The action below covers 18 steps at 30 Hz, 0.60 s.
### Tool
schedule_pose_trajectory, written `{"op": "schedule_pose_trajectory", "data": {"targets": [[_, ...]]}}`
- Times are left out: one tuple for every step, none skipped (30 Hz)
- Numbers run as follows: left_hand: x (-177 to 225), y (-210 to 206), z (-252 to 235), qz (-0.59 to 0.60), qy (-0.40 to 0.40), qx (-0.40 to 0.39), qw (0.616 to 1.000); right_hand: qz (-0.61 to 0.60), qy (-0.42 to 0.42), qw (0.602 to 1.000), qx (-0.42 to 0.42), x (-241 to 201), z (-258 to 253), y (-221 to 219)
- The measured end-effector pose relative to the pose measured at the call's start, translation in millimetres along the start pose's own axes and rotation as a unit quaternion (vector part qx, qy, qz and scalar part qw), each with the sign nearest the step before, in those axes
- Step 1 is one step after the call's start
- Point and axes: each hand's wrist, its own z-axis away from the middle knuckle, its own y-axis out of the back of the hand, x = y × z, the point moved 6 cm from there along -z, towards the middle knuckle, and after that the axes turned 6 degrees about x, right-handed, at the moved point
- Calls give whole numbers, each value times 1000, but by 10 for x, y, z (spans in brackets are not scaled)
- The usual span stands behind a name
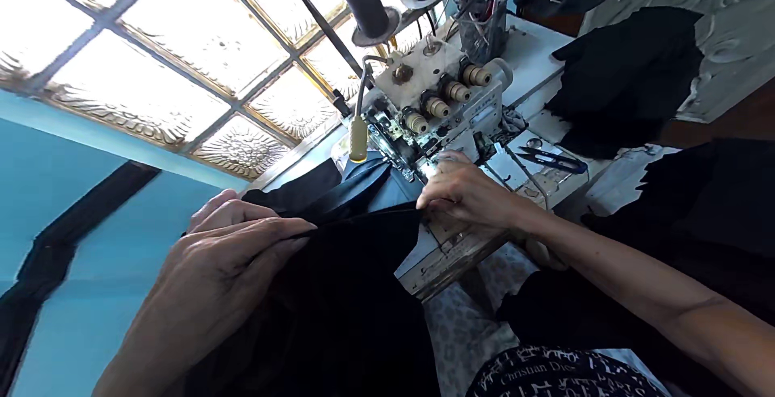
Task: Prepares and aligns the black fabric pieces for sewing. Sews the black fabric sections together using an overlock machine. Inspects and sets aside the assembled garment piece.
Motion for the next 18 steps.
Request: {"op": "schedule_pose_trajectory", "data": {"targets": [[-19, 8, 5, -12, 5, 3, 1000, 13, -3, 1000, 13, 19, -53, -12], [-31, 20, 11, -26, 8, 5, 1000, 28, -2, 999, 25, 38, -106, -29], [-40, 33, 25, -41, 11, 6, 999, 40, 1, 999, 33, 60, -155, -52], [-53, 48, 51, -55, 14, 6, 998, 49, 3, 998, 38, 82, -193, -84], [-68, 66, 84, -72, 17, 5, 997, 56, 2, 998, 42, 99, -222, -118], [-81, 93, 121, -89, 21, 3, 996, 63, 2, 997, 50, 102, -249, -145], [-98, 124, 166, -108, 29, -2, 994, 71, 4, 996, 57, 89, -274, -163], [-113, 155, 219, -121, 38, -6, 992, 81, 4, 995, 63, 71, -296, -180], [-124, 183, 276, -131, 50, -10, 990, 86, 1, 994, 66, 57, -314, -196], [-135, 206, 332, -137, 60, -11, 989, 86, -5, 994, 65, 51, -334, -208], [-137, 226, 379, -135, 69, -11, 988, 78, -13, 995, 56, 52, -365, -217], [-135, 239, 419, -126, 74, -10, 989, 60, -23, 997, 41, 51, -402, -224], [-136, 244, 451, -116, 75, -8, 990, 34, -32, 999, 24, 46, -439, -230], [-137, 243, 472, -107, 76, -7, 991, 0, -39, 999, 6, 34, -477, -236], [-138, 235, 484, -99, 75, -4, 992, -39, -41, 998, -7, 12, -516, -242], [-139, 228, 491, -92, 73, -1, 993, -79, -40, 996, -14, -21, -555, -249], [-136, 223, 493, -89, 71, 3, 994, -116, -32, 993, -12, -61, -598, -254], [-132, 220, 493, -83, 69, 8, 994, -147, -26, 989, -15, -105, -640, -257]]}}
